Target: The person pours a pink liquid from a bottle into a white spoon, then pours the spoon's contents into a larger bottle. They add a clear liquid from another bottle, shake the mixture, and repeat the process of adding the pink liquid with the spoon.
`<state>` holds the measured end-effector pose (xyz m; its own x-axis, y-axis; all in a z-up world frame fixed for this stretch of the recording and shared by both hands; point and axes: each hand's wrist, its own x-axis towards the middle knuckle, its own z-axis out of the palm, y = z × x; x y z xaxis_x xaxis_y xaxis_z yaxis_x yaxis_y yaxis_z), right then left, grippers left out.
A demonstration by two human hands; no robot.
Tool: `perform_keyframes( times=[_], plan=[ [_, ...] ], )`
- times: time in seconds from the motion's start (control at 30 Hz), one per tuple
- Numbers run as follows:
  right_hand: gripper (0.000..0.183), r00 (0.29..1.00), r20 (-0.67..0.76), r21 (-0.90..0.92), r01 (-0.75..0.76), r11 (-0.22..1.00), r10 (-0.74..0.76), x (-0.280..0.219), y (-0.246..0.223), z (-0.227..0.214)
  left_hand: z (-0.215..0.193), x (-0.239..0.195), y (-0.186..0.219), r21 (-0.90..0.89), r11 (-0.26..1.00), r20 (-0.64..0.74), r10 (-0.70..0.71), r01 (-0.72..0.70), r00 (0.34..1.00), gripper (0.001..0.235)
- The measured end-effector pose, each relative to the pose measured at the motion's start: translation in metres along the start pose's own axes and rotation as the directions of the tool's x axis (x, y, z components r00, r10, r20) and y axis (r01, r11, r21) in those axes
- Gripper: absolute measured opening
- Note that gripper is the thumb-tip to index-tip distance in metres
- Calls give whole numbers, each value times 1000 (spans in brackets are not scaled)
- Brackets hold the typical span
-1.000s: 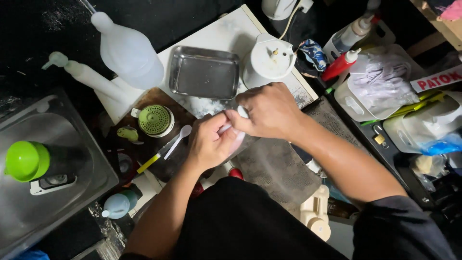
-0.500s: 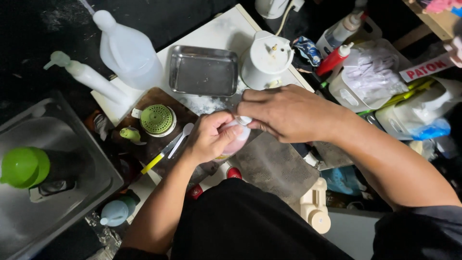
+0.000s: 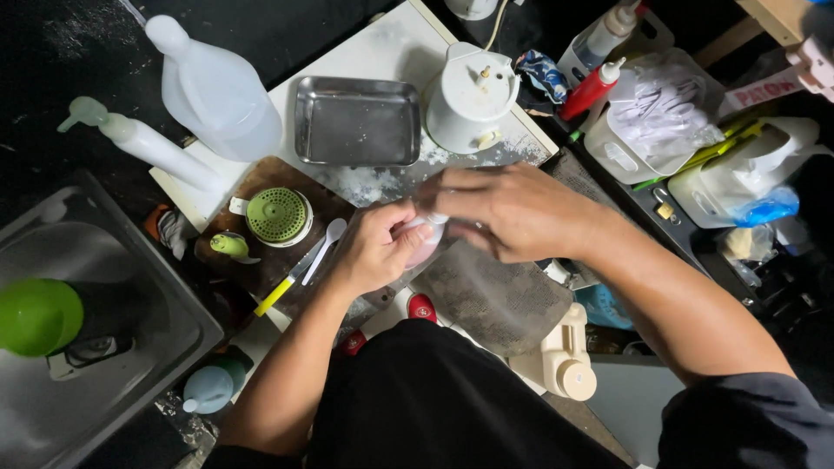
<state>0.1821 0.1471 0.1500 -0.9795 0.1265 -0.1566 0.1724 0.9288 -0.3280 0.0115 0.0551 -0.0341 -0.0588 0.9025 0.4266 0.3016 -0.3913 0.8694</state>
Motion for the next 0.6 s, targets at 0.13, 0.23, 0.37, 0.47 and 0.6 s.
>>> perform_keyframes(
  times=[0.13, 0.23, 0.37, 0.47, 0.6],
  plan=[
    [66, 986, -56, -92, -165, 982, 160, 8, 7, 22, -2, -3, 2, -113, 993, -22, -30, 28, 999, 27],
    [50, 990, 2, -126, -137, 983, 139, 14, 19, 34, 6, -9, -12, -64, 997, -39, -48, 46, 998, 30],
    [34, 998, 24, -91, -53, 994, 56, 14, 11, 21, 1, -6, 0, 50, 996, -24, -69, 70, 997, 32],
    [31, 996, -92, -26, -13, 1000, 11, 4, 14, 24, 5, -8, -3, -14, 996, -61, -93, 93, 994, 32],
    [19, 910, -382, 287, -50, 956, 162, -3, 56, 64, -2, -18, -7, 110, 983, -93, -137, 147, 986, 32]
  ],
)
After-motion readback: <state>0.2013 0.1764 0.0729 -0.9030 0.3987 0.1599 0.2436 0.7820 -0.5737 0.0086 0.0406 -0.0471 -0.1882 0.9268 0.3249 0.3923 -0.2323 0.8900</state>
